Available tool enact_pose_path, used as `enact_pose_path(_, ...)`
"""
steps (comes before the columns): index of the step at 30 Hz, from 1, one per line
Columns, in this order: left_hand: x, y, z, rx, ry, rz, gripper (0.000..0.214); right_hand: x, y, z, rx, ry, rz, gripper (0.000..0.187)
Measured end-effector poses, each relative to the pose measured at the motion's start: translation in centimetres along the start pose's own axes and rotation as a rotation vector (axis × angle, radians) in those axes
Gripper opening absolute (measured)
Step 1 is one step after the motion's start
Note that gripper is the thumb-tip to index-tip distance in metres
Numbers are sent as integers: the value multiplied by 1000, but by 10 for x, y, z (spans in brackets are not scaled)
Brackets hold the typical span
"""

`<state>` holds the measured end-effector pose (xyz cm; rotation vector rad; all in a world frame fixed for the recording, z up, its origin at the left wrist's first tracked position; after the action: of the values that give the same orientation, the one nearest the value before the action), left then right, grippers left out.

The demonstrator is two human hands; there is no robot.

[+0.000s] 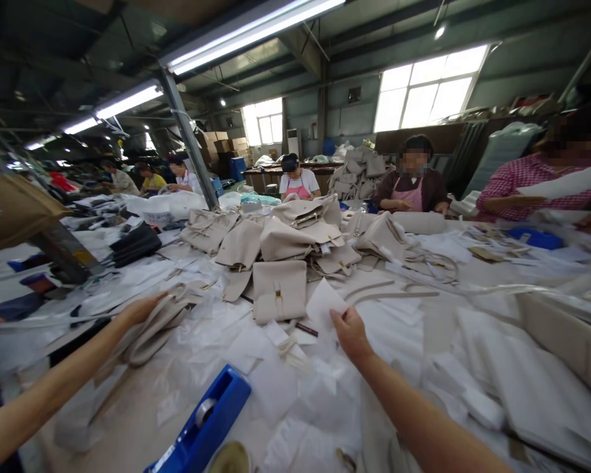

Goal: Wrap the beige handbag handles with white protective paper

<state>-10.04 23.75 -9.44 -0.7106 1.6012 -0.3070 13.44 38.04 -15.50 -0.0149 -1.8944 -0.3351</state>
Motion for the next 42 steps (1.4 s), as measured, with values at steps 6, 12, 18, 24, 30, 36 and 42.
enact_pose_path(6, 42, -71, 68, 277, 124, 116, 30, 0, -112, -101, 191, 412, 195, 51)
enact_pose_path(12, 90, -115, 99, 356, 323, 401, 36, 2, -235, -117, 289, 540, 304, 38)
enact_pose_path(18, 89, -118, 100, 386, 359, 337, 33, 32, -271, -113, 343, 668, 299, 32)
enact_pose_path(24, 86, -133, 98, 428, 280, 299, 38, 41, -275, -123, 360, 562, 251, 30)
enact_pose_path(30, 95, -148, 97, 440, 139, 317, 30, 55, -260, -144, 105, 24, -31, 31)
enact_pose_path(36, 113, -150, 95, 652, -273, 88, 26, 65, -262, -130, 364, 288, -33, 35)
enact_pose_path(42, 112, -150, 93, 549, -304, 0, 35, 51, -243, -140, 156, 14, -93, 50)
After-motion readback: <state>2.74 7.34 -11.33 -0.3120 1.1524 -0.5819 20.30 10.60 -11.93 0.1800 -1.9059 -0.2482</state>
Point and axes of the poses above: each hand's wrist, its own y-axis towards the middle knuckle, its own z-axis out of the palm, x = y × z, the point moved 3 cm from there along y, towards the middle knuckle, and after that the axes turned 10 degrees about -z, right-handed, at the moved point
